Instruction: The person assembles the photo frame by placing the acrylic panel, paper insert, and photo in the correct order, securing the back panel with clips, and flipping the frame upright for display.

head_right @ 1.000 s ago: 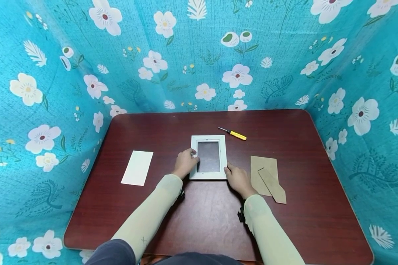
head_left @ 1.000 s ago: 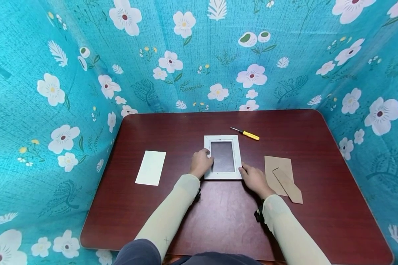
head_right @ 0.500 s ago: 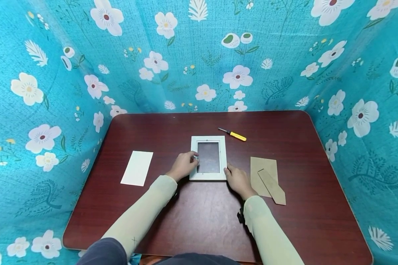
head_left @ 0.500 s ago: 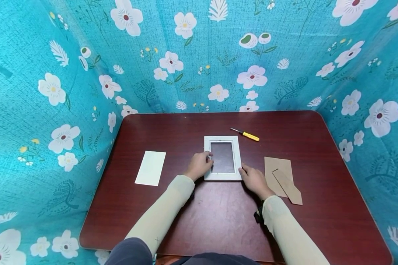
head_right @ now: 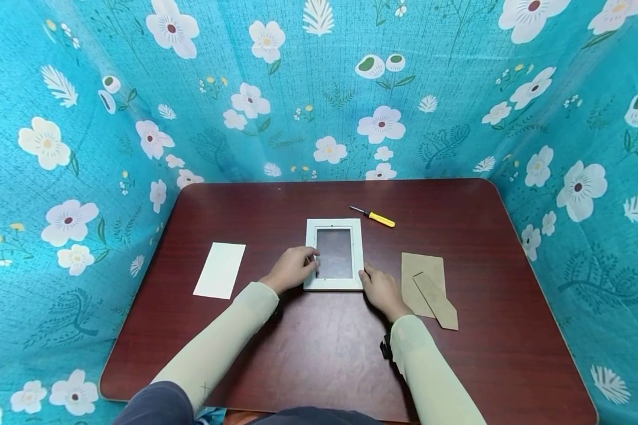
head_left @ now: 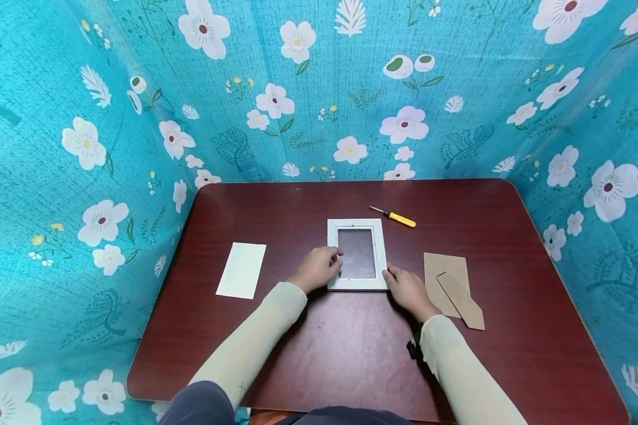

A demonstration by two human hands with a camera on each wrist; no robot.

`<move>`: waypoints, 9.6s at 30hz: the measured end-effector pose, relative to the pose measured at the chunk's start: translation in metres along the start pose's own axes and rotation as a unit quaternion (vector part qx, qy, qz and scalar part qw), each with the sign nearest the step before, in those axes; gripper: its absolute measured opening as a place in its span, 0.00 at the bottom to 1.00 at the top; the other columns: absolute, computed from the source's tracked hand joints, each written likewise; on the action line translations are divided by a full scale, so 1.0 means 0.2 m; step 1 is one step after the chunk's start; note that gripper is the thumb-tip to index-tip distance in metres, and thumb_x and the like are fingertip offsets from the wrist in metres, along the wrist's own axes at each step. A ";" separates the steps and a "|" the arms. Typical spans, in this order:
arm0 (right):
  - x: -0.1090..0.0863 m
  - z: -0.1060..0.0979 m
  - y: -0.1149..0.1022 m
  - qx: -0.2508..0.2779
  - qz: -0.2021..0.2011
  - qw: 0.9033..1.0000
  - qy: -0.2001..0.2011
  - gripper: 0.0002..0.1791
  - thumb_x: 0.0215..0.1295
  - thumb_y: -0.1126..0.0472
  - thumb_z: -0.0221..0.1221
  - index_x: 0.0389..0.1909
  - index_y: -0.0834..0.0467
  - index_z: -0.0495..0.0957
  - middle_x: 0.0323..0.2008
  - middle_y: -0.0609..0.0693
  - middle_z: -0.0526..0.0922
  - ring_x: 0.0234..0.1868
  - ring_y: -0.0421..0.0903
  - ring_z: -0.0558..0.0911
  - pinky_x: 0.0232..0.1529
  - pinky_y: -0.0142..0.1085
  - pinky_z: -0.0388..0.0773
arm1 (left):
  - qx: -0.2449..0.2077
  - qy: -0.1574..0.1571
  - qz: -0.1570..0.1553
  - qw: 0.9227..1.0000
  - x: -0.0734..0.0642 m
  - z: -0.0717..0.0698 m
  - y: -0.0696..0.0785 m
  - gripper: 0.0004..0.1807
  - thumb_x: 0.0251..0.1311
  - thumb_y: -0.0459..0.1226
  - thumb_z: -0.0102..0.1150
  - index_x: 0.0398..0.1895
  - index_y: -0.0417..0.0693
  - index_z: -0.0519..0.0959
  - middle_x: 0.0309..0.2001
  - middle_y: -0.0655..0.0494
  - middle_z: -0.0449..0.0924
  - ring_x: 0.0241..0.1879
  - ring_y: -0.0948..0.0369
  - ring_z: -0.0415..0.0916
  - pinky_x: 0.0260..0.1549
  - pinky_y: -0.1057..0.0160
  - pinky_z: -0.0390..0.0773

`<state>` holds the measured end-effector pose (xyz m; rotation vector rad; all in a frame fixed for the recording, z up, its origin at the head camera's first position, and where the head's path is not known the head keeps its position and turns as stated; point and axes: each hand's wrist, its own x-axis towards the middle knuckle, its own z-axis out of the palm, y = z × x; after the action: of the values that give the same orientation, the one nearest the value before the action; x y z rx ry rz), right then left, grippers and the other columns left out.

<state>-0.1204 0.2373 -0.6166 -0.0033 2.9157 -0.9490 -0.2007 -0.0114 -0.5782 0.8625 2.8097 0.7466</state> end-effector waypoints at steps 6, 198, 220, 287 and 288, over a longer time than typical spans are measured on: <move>-0.01 -0.03 0.01 -0.002 0.017 1.000 -0.008 0.27 0.77 0.50 0.45 0.66 0.65 0.68 0.60 0.64 0.73 0.59 0.65 0.72 0.57 0.59 0.65 | 0.036 0.020 0.007 0.999 -0.02 -0.04 0.01 0.12 0.65 0.39 0.56 0.49 0.48 0.82 0.41 0.59 0.82 0.38 0.64 0.78 0.40 0.62 0.76; -0.01 0.01 -0.01 -0.011 0.006 1.000 -0.006 0.26 0.76 0.51 0.47 0.67 0.64 0.68 0.60 0.63 0.74 0.57 0.66 0.74 0.57 0.59 0.66 | -0.047 0.086 -0.421 0.902 -0.71 -0.55 -0.71 0.12 0.63 0.33 0.48 0.43 0.34 0.77 0.42 0.37 0.78 0.39 0.44 0.72 0.39 0.46 0.72; 0.00 0.01 0.00 -0.005 0.014 1.000 -0.004 0.28 0.76 0.49 0.46 0.68 0.62 0.67 0.61 0.63 0.73 0.59 0.65 0.72 0.57 0.59 0.66 | -0.170 0.099 -0.430 0.881 -0.77 -0.51 -0.76 0.10 0.61 0.34 0.60 0.42 0.34 0.79 0.40 0.39 0.77 0.37 0.48 0.72 0.34 0.55 0.75; 0.00 0.00 -0.02 -0.003 0.015 1.000 -0.007 0.27 0.77 0.51 0.46 0.67 0.64 0.67 0.60 0.64 0.74 0.59 0.66 0.73 0.57 0.59 0.66 | -0.429 0.168 -0.422 0.781 -0.66 -0.41 -0.73 0.19 0.62 0.37 0.64 0.54 0.38 0.76 0.45 0.48 0.79 0.42 0.59 0.76 0.38 0.62 0.78; 0.00 0.00 -0.02 -0.004 0.016 1.000 -0.008 0.27 0.77 0.51 0.46 0.68 0.63 0.67 0.60 0.64 0.74 0.58 0.66 0.73 0.57 0.59 0.66 | -0.434 0.168 -0.417 0.781 -0.66 -0.40 -0.72 0.19 0.62 0.37 0.64 0.54 0.38 0.76 0.44 0.48 0.80 0.42 0.59 0.76 0.38 0.63 0.79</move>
<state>-0.1203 0.2340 -0.6148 0.0362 2.8948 -0.9286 -0.1828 -0.2220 -0.5830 -0.6734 2.1808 1.8135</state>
